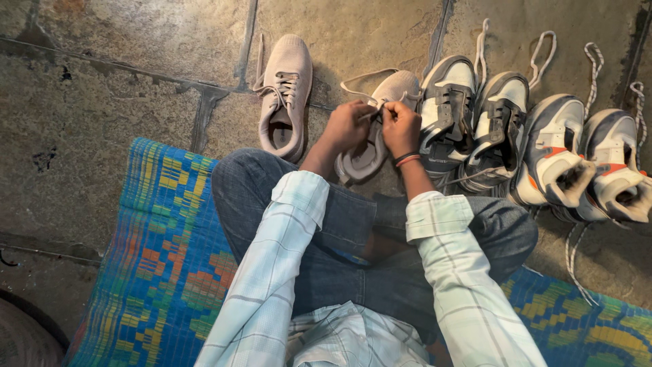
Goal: The person sits on a mat and unlaces a pair of light-colored sneakers, then relaces them. They pull the laces out of the eyelets, place the shoe aside, and then rethread the laces through the eyelets and tie them.
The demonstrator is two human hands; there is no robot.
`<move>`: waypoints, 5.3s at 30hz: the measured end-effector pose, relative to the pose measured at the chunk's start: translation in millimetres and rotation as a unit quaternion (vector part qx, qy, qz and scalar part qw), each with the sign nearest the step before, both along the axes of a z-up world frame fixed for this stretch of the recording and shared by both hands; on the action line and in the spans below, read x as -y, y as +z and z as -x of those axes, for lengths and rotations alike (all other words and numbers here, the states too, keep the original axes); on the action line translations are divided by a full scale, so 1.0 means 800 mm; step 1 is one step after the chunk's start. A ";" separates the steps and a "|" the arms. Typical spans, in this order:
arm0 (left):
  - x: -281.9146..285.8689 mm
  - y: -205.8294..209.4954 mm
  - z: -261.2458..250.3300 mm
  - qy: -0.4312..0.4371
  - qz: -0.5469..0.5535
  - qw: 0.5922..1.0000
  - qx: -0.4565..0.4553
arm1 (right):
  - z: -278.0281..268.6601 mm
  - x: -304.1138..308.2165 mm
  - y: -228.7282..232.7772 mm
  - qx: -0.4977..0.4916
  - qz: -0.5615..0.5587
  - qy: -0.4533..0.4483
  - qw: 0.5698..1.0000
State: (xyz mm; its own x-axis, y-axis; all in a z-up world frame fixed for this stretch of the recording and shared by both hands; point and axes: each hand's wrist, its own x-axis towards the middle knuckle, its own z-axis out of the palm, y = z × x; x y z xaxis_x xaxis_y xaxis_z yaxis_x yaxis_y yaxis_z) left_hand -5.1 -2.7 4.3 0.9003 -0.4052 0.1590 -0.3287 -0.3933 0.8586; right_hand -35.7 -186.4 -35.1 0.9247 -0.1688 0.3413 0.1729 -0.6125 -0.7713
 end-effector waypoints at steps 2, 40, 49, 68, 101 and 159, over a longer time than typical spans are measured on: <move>-0.001 0.009 0.006 -0.013 -0.003 0.999 0.039 | -0.011 0.011 -0.017 -0.089 -0.130 0.015 0.987; 0.021 -0.020 -0.019 0.055 0.039 0.994 0.085 | 0.018 -0.047 0.028 -0.007 0.014 -0.099 0.995; 0.021 -0.025 -0.016 0.121 0.080 0.988 0.050 | 0.013 -0.042 0.053 0.043 0.101 -0.006 0.994; -0.012 0.013 -0.064 0.208 0.419 0.878 -0.107 | -0.003 0.035 0.009 -0.132 -0.337 0.059 0.930; 0.020 -0.006 -0.025 0.037 0.063 0.991 -0.111 | 0.014 0.008 0.073 -0.186 0.043 -0.031 0.981; -0.085 0.158 -0.019 -0.164 0.640 0.715 -0.228 | 0.017 0.021 0.023 -0.079 -0.012 0.027 0.996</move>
